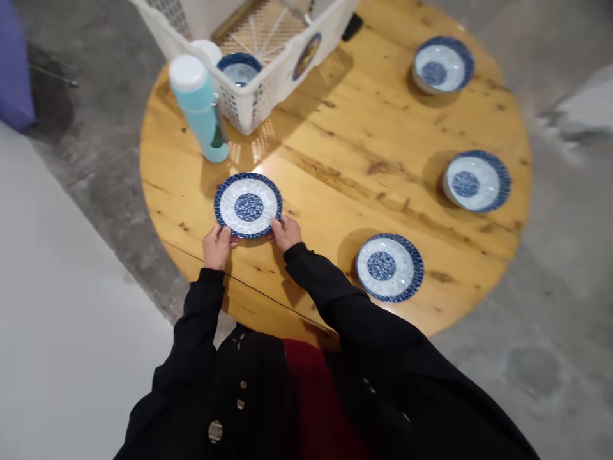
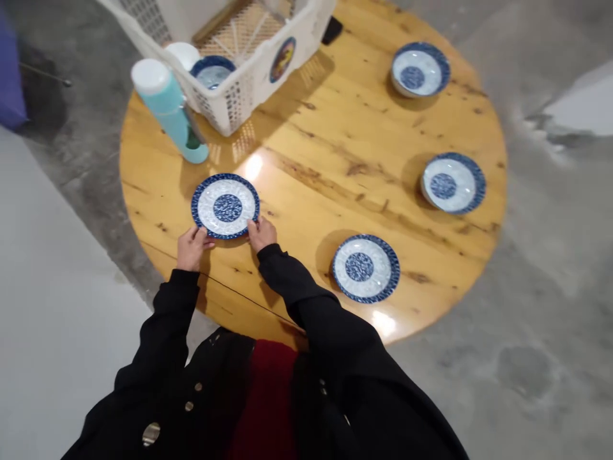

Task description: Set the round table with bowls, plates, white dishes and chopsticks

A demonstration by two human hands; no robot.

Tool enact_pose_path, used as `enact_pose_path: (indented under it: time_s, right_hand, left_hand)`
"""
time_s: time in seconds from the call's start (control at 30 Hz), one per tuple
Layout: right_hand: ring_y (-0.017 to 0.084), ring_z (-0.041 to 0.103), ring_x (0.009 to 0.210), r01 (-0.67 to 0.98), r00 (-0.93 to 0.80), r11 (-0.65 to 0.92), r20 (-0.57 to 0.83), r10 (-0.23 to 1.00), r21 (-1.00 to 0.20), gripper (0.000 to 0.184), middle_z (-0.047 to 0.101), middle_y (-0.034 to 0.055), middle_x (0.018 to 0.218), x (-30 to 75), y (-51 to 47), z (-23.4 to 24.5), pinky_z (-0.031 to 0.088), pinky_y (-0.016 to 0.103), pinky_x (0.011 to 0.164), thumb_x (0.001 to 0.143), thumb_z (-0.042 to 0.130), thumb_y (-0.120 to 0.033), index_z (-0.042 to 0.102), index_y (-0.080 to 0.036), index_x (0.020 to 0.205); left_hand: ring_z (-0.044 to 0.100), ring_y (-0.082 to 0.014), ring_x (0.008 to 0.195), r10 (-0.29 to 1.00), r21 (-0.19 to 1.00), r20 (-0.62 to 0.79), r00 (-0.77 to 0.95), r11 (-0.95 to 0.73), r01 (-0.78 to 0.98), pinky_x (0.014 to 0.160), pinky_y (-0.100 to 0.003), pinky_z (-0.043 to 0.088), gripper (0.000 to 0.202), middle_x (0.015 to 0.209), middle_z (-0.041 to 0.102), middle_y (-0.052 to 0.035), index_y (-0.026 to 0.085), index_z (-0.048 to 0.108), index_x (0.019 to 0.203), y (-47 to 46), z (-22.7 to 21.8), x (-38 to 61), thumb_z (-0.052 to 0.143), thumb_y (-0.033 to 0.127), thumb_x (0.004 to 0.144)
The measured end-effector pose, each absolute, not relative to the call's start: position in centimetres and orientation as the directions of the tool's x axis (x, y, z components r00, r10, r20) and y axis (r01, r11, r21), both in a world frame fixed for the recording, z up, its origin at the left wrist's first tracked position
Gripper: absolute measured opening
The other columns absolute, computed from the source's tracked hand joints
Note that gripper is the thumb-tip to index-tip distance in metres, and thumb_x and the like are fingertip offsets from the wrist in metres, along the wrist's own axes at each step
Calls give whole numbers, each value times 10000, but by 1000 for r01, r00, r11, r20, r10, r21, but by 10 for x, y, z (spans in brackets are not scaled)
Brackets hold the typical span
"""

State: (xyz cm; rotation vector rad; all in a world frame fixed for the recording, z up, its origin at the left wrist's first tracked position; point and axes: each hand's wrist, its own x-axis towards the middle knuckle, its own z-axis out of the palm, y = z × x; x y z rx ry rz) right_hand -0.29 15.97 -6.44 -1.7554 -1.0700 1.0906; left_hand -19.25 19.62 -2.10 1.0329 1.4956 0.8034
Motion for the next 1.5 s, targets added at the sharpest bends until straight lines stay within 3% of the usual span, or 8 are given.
enact_pose_path:
  time_s: [0.07, 0.17, 0.37, 0.5, 0.7, 1.07, 1.33, 1.5]
  right_hand:
    - [162, 643, 554, 74, 329, -419, -375, 867, -905, 284, 651, 24, 681, -12, 140, -57, 548, 280, 547, 919, 514, -457, 561, -183, 976]
    - [118, 612, 531, -145, 299, -433, -456, 838, -890, 298, 639, 5, 703, -28, 95, -48, 510, 234, 506, 882, 525, -447, 561, -179, 1007]
    - [98, 608, 540, -290, 258, -469, -539, 802, -835, 314, 637, -5, 704, -51, 20, -41, 506, 215, 510, 814, 573, -440, 586, -179, 988]
    - [93, 598, 515, -321, 281, -482, -568, 774, -815, 273, 630, -16, 688, -53, 16, -41, 493, 206, 488, 794, 559, -389, 581, -182, 970]
    - [93, 602, 496, -314, 301, -477, -562, 770, -821, 281, 629, -28, 664, -51, 22, -41, 489, 204, 474, 769, 548, -384, 577, -180, 961]
    - [100, 579, 459, -341, 318, -504, -602, 732, -793, 404, 634, -25, 634, -56, 15, -41, 492, 219, 439, 717, 619, -495, 573, -175, 960]
    - [114, 592, 443, -306, 318, -520, -601, 734, -797, 424, 639, -20, 610, -51, 12, -41, 491, 215, 408, 717, 646, -527, 560, -177, 943]
    - [117, 599, 429, -284, 304, -532, -601, 739, -798, 421, 641, -18, 602, -50, 12, -43, 488, 209, 391, 724, 648, -533, 557, -180, 935]
  left_hand:
    - [670, -129, 612, 911, 899, -413, 4, 407, 164, 585, -221, 567, 277, 691, 661, -21, 154, 588, 782, 195, -20, -195, 618, 428, 795]
    - [677, -119, 613, 910, 900, -415, 29, 405, 164, 586, -209, 566, 319, 731, 684, -40, 149, 588, 800, 194, -20, -199, 609, 467, 811]
    - [680, -132, 570, 907, 895, -416, 65, 396, 205, 546, -217, 564, 294, 678, 648, -14, 159, 551, 822, 209, -23, -193, 628, 442, 794]
    - [656, -124, 515, 928, 908, -369, 55, 348, 232, 513, -221, 557, 258, 694, 631, 12, 159, 553, 869, 219, -26, -184, 652, 346, 723]
    - [645, -123, 502, 936, 918, -346, 55, 326, 225, 533, -243, 574, 256, 685, 624, 20, 156, 572, 884, 209, -29, -183, 628, 329, 705]
    - [685, -177, 591, 904, 895, -411, 119, 376, 239, 573, -286, 592, 194, 640, 610, 16, 174, 560, 889, 193, -30, -191, 624, 309, 766]
    - [702, -196, 646, 893, 896, -428, 141, 398, 196, 594, -319, 592, 207, 804, 683, -52, 168, 559, 903, 186, -35, -192, 646, 326, 801]
    - [688, -189, 623, 897, 895, -430, 105, 408, 180, 582, -327, 594, 250, 769, 667, -50, 161, 559, 916, 181, -38, -191, 637, 386, 842]
